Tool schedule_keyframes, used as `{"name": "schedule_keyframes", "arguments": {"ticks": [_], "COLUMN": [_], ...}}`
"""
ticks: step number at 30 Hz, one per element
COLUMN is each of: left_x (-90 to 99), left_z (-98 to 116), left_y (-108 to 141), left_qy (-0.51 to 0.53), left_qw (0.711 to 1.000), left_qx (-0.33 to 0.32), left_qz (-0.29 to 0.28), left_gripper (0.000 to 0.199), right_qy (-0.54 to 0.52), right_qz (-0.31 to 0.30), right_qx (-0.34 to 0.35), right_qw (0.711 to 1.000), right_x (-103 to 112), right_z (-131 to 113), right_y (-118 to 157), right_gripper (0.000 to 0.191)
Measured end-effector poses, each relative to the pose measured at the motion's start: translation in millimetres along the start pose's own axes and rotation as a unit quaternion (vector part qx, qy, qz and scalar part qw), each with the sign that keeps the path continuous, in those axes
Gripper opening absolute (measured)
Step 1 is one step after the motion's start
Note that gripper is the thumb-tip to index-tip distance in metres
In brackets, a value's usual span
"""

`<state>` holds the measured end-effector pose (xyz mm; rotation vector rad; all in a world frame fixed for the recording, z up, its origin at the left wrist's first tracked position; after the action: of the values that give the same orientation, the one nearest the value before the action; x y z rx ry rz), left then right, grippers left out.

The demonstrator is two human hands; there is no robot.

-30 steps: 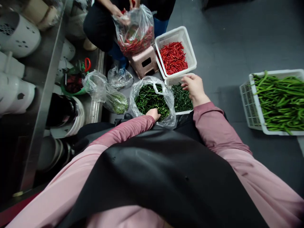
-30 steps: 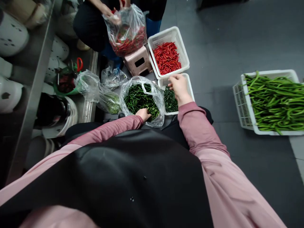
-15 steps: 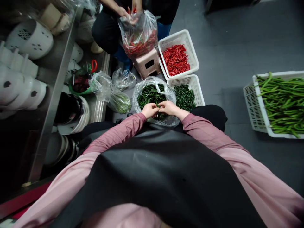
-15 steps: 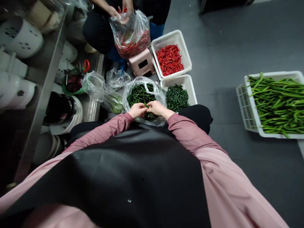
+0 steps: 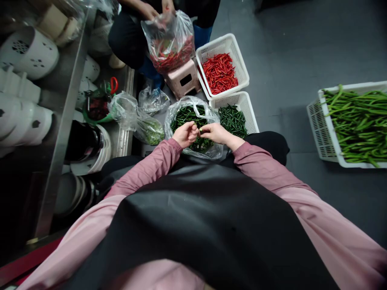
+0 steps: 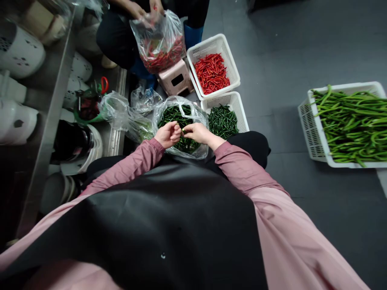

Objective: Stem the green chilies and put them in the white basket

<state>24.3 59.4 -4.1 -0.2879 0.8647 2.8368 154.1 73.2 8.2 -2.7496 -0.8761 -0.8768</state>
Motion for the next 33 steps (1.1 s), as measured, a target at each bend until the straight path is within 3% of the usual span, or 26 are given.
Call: {"name": "schedule_keyframes", "arguments": {"ticks": [2, 3, 5, 7, 9, 12, 15, 20, 25, 30, 33], "left_x": [10.4, 14.9, 18.7, 14.3, 6.9, 2.0, 9.6, 20.0, 12.1, 7.1, 4.1], "left_z": [-12, -21, -41, -58, -70, -77, -75, -69, -79, -81, -83], "left_y": [-6, -10, -19, -31, -41, -51, -53, -45, -43, -45, -46], "left_qy": [-0.131, -0.224, -0.414, -0.54, -0.588, -0.588, -0.564, -0.553, -0.547, -0.515, -0.523], "left_qw": [0.99, 0.972, 0.905, 0.836, 0.803, 0.799, 0.813, 0.822, 0.826, 0.841, 0.84], "left_qx": [0.017, 0.035, 0.069, 0.074, 0.068, 0.075, 0.081, 0.034, 0.052, 0.055, 0.051], "left_qz": [0.044, 0.061, 0.07, 0.066, 0.075, 0.099, 0.121, 0.131, 0.121, 0.155, 0.137], "left_gripper": [0.027, 0.023, 0.017, 0.017, 0.024, 0.031, 0.026, 0.025, 0.032, 0.025, 0.023], "right_qy": [-0.036, -0.065, -0.127, -0.162, -0.158, -0.123, -0.068, 0.036, 0.103, 0.126, 0.142], "right_qz": [0.057, 0.087, 0.129, 0.153, 0.159, 0.125, 0.1, 0.094, 0.069, 0.067, 0.073], "right_qx": [-0.065, -0.103, -0.165, -0.202, -0.22, -0.222, -0.216, -0.223, -0.217, -0.217, -0.228], "right_qw": [0.996, 0.989, 0.97, 0.954, 0.949, 0.959, 0.969, 0.97, 0.968, 0.966, 0.96], "right_x": [9, 14, 19, 21, 20, 13, 10, 12, 10, 11, 14], "right_z": [11, 18, 28, 31, 30, 25, 25, 27, 23, 23, 24], "right_y": [-1, -2, -1, 0, 2, 6, 6, 3, 1, 4, 5], "right_gripper": [0.009, 0.009, 0.009, 0.006, 0.005, 0.008, 0.011, 0.011, 0.013, 0.013, 0.013]}}
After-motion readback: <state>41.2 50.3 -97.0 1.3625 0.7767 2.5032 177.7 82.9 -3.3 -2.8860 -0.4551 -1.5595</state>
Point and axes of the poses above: each hand's wrist, its own y-axis away from the middle knuckle, its own x-axis out of the back of the hand, z = x × y, the point moved 6 cm from there along -y, towards the middle knuckle, and after that the axes turned 11 degrees about y, right-handed, at the moved point
